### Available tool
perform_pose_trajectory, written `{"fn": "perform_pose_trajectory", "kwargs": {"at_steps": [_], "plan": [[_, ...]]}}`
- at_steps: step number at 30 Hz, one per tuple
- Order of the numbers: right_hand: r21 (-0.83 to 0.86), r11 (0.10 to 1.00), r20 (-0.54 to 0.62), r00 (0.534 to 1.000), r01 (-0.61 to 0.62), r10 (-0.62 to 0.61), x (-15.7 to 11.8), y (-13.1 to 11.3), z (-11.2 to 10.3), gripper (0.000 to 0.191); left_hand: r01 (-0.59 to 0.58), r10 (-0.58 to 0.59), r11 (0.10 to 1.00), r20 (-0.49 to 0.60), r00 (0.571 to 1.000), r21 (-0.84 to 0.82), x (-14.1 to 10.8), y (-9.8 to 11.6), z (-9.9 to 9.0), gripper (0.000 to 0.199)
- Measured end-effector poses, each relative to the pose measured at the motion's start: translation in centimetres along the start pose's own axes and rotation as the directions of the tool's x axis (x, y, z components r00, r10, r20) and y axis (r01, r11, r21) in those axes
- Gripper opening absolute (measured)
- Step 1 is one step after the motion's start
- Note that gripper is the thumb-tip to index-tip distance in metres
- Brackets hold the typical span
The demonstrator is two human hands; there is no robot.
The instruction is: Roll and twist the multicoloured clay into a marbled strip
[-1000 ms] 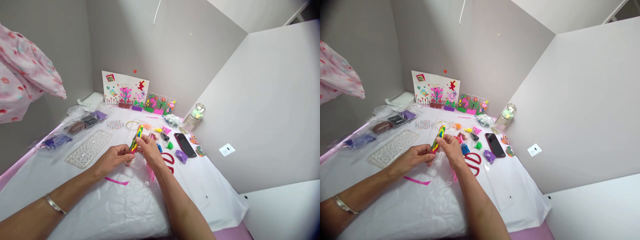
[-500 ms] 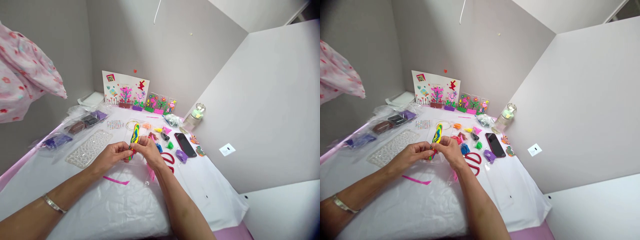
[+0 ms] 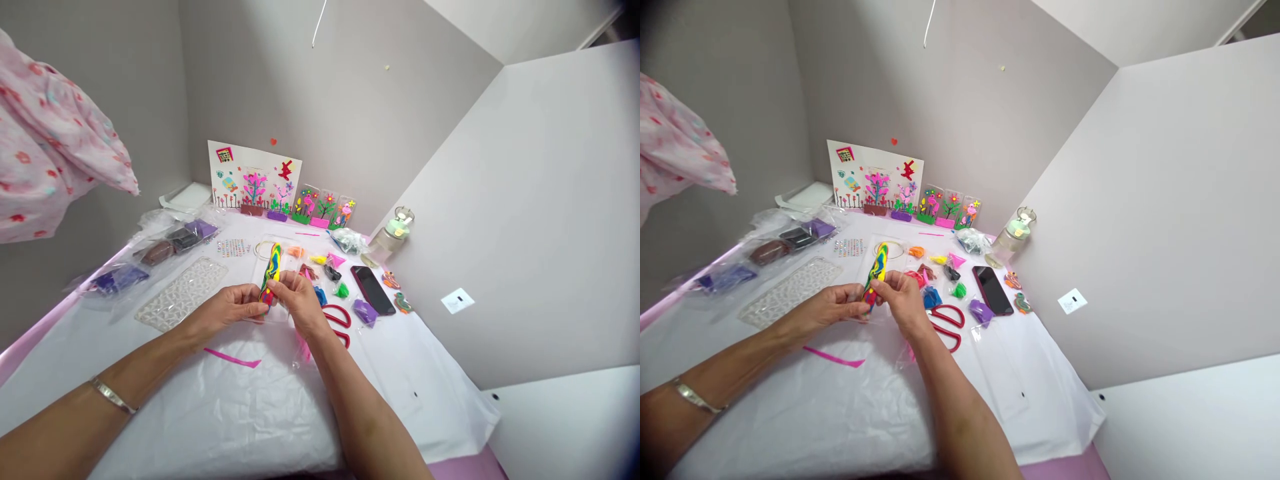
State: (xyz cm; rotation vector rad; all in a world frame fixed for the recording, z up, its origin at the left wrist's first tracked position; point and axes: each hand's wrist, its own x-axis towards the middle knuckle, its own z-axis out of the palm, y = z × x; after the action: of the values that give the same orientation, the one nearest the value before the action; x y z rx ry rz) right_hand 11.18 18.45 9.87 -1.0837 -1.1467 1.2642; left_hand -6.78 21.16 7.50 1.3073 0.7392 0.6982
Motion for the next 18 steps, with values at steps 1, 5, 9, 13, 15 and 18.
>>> {"fn": "perform_pose_trajectory", "kwargs": {"at_steps": [1,5,9,13,15,18], "plan": [[0.008,1.000,-0.006,1.000,0.001,-0.001,0.04,0.11,-0.04,0.039,0.002,-0.002,1.000,0.004,1.000,-0.004,-0.03,-0.03,0.02,0.041],[0.026,1.000,0.019,1.000,-0.009,0.008,0.06,0.24,0.13,0.041,0.003,-0.003,1.000,-0.015,1.000,0.016,0.01,-0.11,-0.15,0.037],[0.010,1.000,0.042,0.999,-0.010,0.010,0.04,0.16,0.19,0.041,0.018,-0.017,0.999,-0.004,1.000,0.029,0.20,-0.09,-0.39,0.040],[-0.001,1.000,0.042,0.999,-0.009,0.009,0.18,0.40,-0.20,0.041,0.026,-0.026,1.000,0.016,1.000,-0.001,0.12,0.27,-0.28,0.049],[-0.009,1.000,0.056,0.998,-0.017,0.018,0.19,0.51,-0.26,0.040,0.014,-0.014,1.000,-0.006,1.000,-0.017,0.01,0.52,-0.30,0.050],[-0.021,0.999,0.088,0.996,-0.026,0.028,0.14,0.48,-0.11,0.041,-0.016,0.015,1.000,-0.053,0.998,-0.022,-0.07,0.74,-0.51,0.050]]}}
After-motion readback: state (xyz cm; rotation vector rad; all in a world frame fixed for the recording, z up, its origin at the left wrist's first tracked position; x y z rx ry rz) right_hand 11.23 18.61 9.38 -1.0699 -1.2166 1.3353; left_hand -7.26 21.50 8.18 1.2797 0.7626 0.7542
